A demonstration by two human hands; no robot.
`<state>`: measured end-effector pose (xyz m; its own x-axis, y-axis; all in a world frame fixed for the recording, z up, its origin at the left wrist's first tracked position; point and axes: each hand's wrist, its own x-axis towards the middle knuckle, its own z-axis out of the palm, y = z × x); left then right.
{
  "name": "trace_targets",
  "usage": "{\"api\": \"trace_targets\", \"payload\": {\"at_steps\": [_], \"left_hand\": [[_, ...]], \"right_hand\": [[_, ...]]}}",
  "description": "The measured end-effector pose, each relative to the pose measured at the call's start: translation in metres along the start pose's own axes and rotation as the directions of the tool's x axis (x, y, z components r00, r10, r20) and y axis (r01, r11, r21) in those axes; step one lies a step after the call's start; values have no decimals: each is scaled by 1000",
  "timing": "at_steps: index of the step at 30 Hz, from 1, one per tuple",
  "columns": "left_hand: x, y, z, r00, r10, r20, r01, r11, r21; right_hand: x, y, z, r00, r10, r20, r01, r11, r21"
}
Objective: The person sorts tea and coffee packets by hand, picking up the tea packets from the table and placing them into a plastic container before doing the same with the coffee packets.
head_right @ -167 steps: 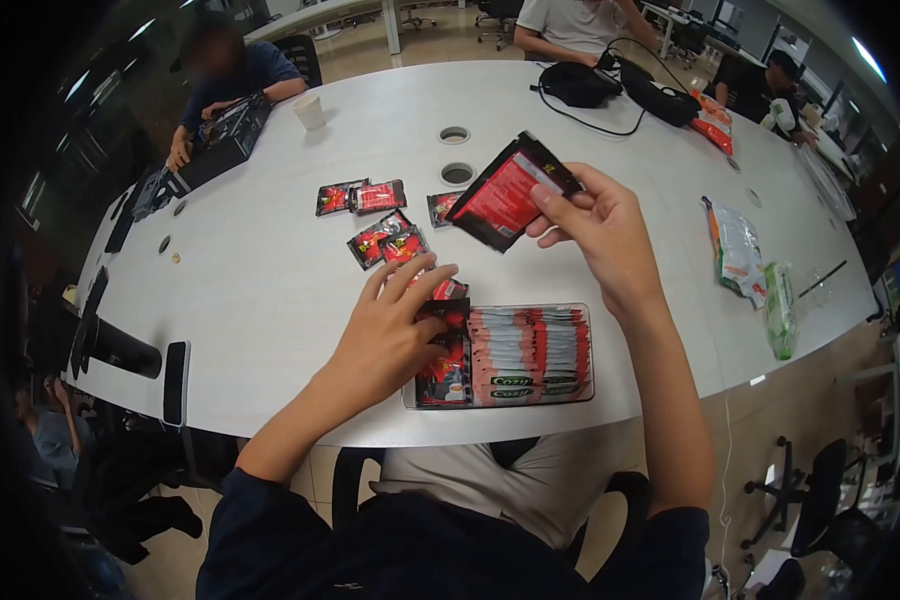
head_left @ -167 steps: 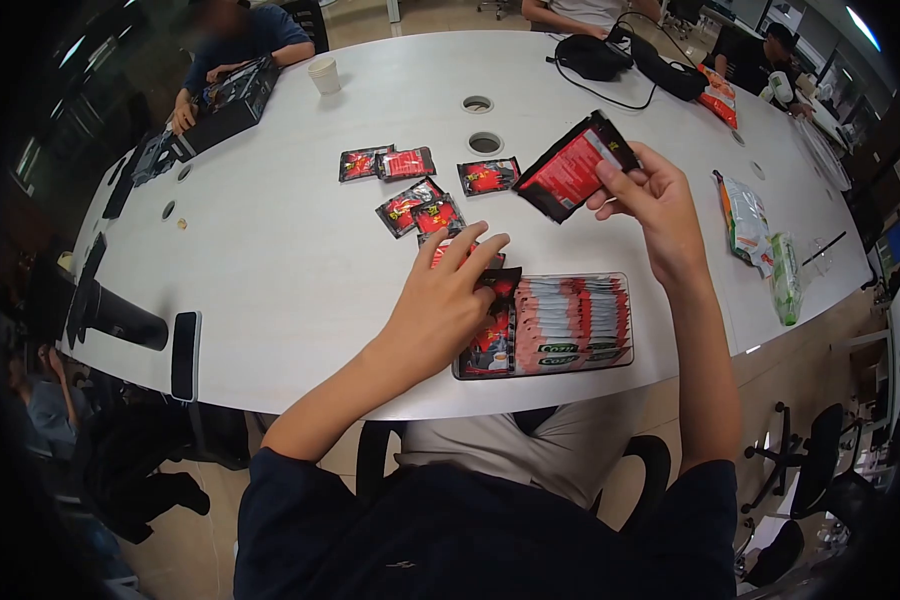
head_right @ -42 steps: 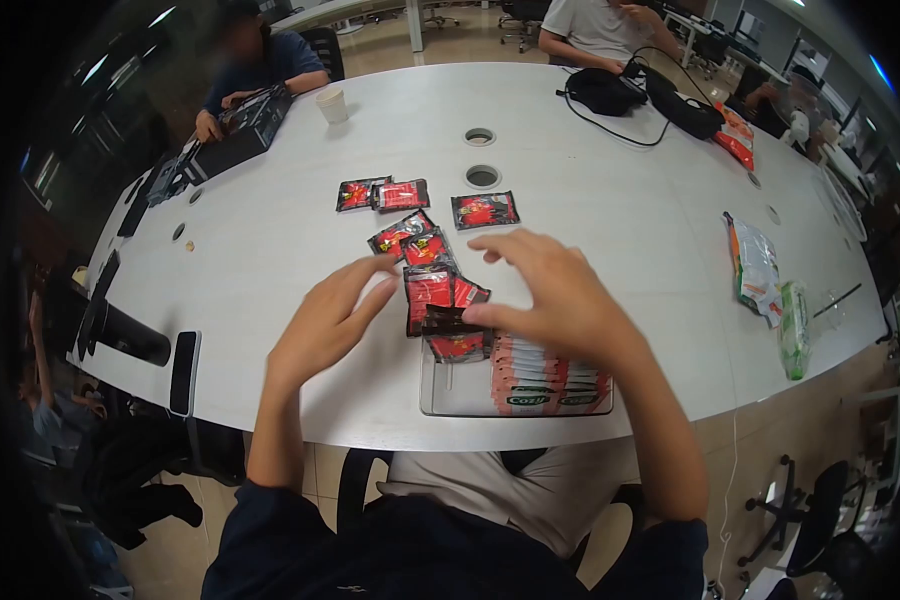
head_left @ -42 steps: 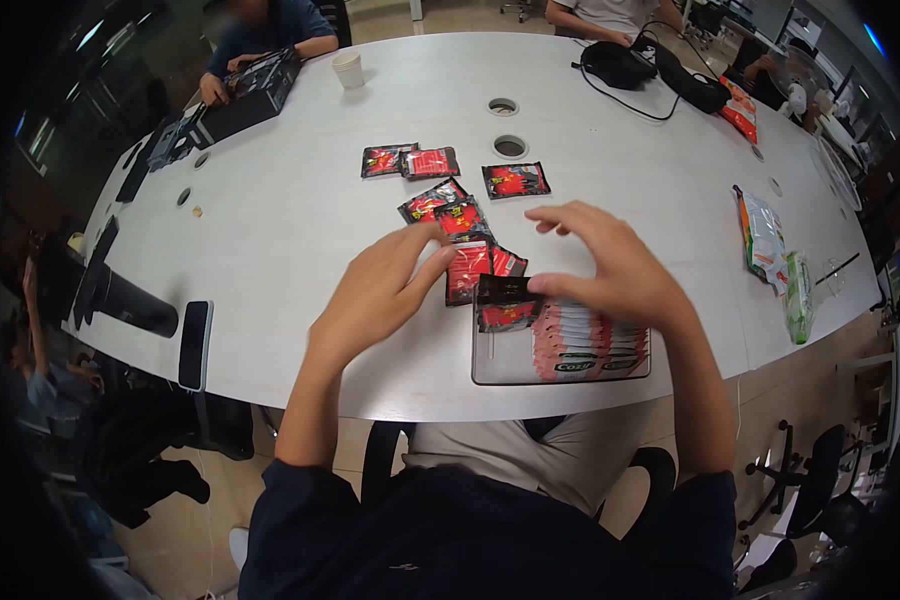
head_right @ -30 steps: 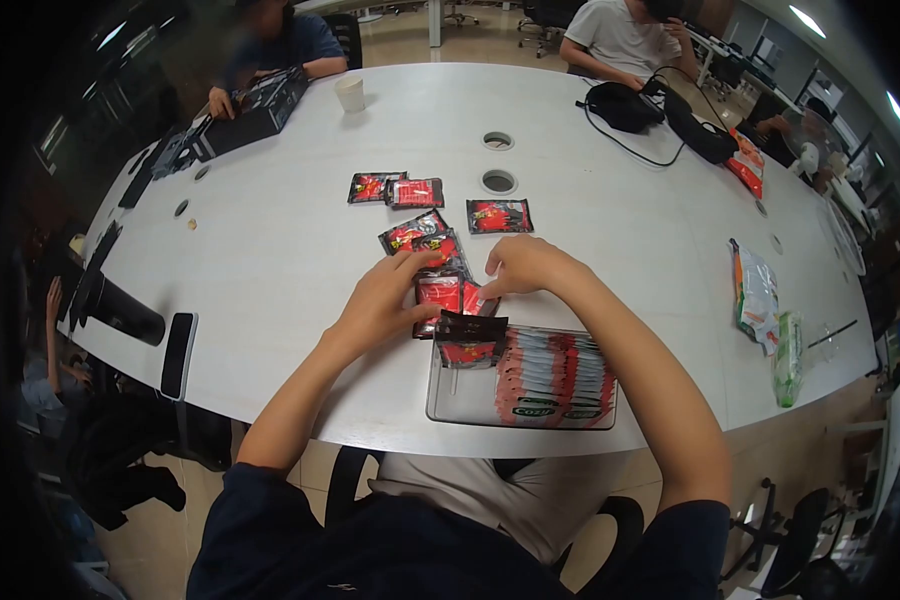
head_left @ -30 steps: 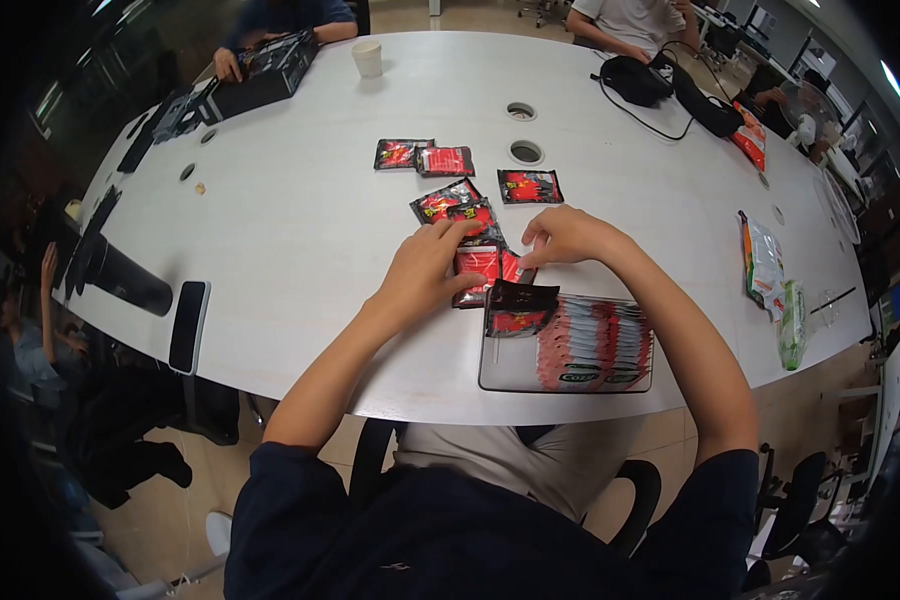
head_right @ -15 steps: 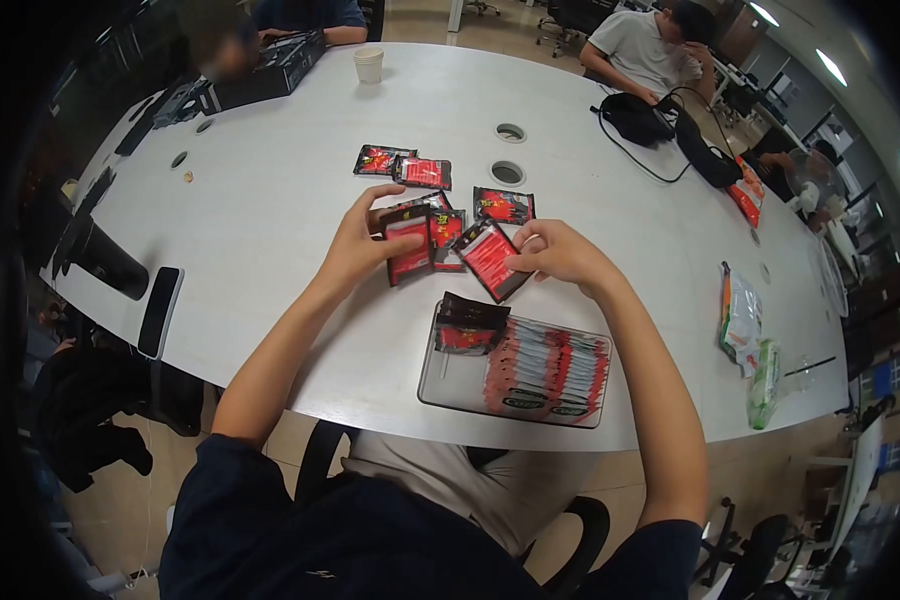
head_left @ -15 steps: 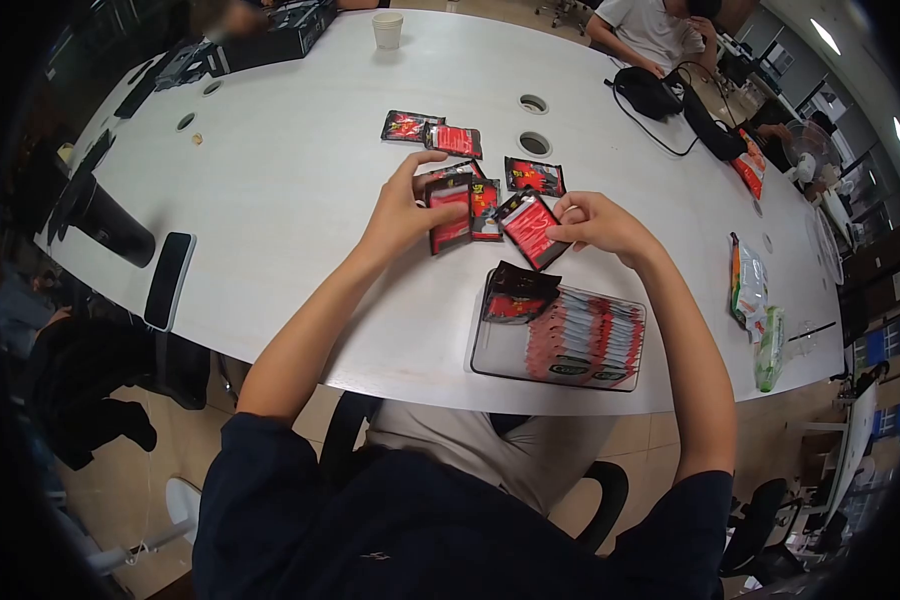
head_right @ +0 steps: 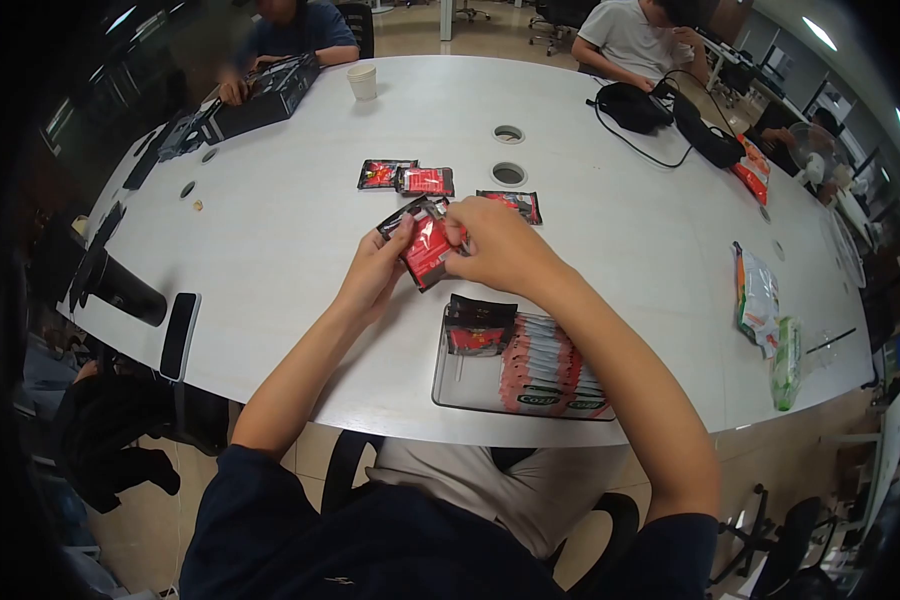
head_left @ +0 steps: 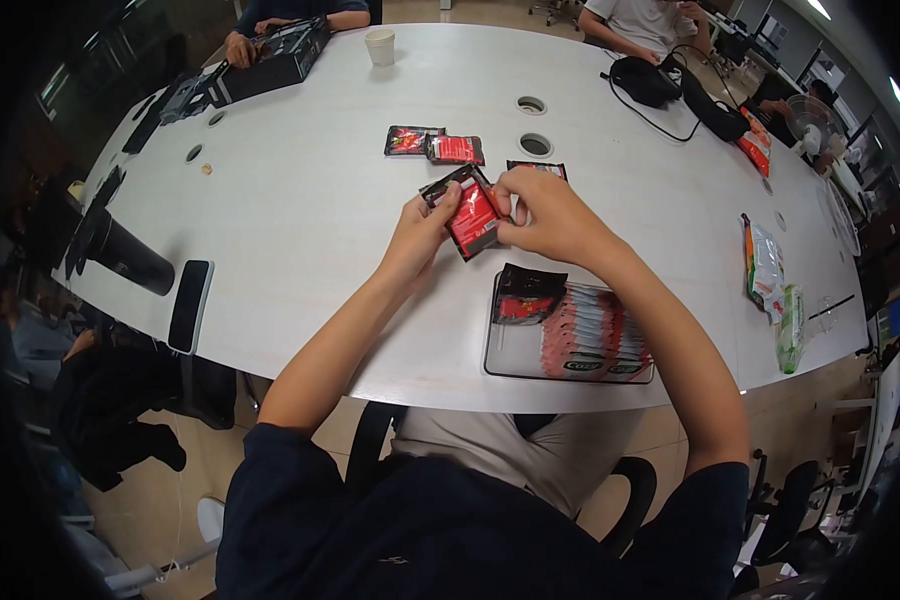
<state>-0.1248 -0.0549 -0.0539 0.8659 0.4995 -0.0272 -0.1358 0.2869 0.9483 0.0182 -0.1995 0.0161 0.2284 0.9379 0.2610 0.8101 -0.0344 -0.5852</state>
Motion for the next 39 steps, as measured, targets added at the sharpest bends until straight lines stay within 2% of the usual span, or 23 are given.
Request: {"api": "trace_targets", "payload": {"at_steps": [1, 3, 5, 7, 10, 13, 15, 18, 19, 21, 22, 23, 24, 25, 26, 27, 29, 31, 33, 35, 39], "left_hand": [[0, 0, 0, 1000, 1, 2, -1, 1000, 1], [-2, 3, 1, 999, -29, 46, 38, 975, -221], [-5, 13, 7, 995, -44, 92, 65, 969, -240], [-7, 15, 7, 989, -57, 138, 92, 961, -260], [-8, 6, 5, 966, 21, 258, -11, 999, -43], [-8, 0, 8, 981, 2, 192, -5, 1000, 11], [-7, 2, 7, 975, 17, 219, -17, 1000, 1], [-9, 8, 10, 982, 28, 186, -29, 1000, 1], [-8, 8, 10, 982, 30, 187, -30, 1000, 1], [-7, 7, 9, 979, 86, 183, -77, 996, -52], [-7, 8, 8, 980, 85, 178, -77, 996, -54], [-11, 15, 10, 982, 96, 165, -91, 995, -40], [-12, 19, 11, 982, 105, 156, -102, 994, -24], [-12, 18, 11, 983, 97, 158, -95, 995, -23], [-12, 16, 11, 985, 99, 144, -103, 994, 22], [-12, 15, 11, 986, 105, 129, -114, 991, 65], [-15, 16, 15, 982, 111, 153, -115, 993, 19], [-19, 21, 18, 977, 122, 174, -118, 993, -29], [-23, 25, 19, 972, 128, 196, -160, 974, 161], [-23, 24, 18, 966, 138, 217, -171, 975, 141], [-23, 25, 19, 956, 168, 242, -200, 973, 114]], "right_hand": [[1, -1, 2, 999, -34, 40, 35, 999, -25], [2, -4, -1, 995, 6, 99, -4, 1000, -16], [4, 3, 4, 997, 51, 60, -56, 994, 94], [5, 13, 3, 997, 55, 53, -60, 993, 98], [5, 12, 0, 996, 86, 34, -89, 988, 128], [4, -3, -6, 994, 113, -14, -107, 972, 210], [6, -8, -5, 991, 119, -56, -100, 959, 266], [6, -12, -5, 990, -6, -141, 3, 1000, -19], [6, -13, -9, 990, -7, -142, 4, 1000, -21], [2, -11, -21, 956, -37, -292, 22, 998, -56], [0, -8, -28, 919, -68, -389, 78, 997, 9], [-6, -15, -42, 928, 54, -369, -7, 992, 127], [-13, -22, -54, 916, 90, -391, -40, 990, 136], [-23, -33, -64, 915, 151, -375, -21, 944, 329], [-33, -41, -73, 916, 184, -356, -19, 907, 420], [-45, -49, -79, 916, 191, -354, -25, 906, 422], [-72, -67, -85, 932, 220, -288, -37, 848, 529], [-95, -85, -88, 933, 320, -162, -203, 845, 495], [-107, -88, -73, 968, 173, -180, -101, 931, 351], [-111, -89, -58, 978, 151, -142, -133, 983, 130], [-114, -76, -29, 991, 49, -127, -51, 999, -9]]}}
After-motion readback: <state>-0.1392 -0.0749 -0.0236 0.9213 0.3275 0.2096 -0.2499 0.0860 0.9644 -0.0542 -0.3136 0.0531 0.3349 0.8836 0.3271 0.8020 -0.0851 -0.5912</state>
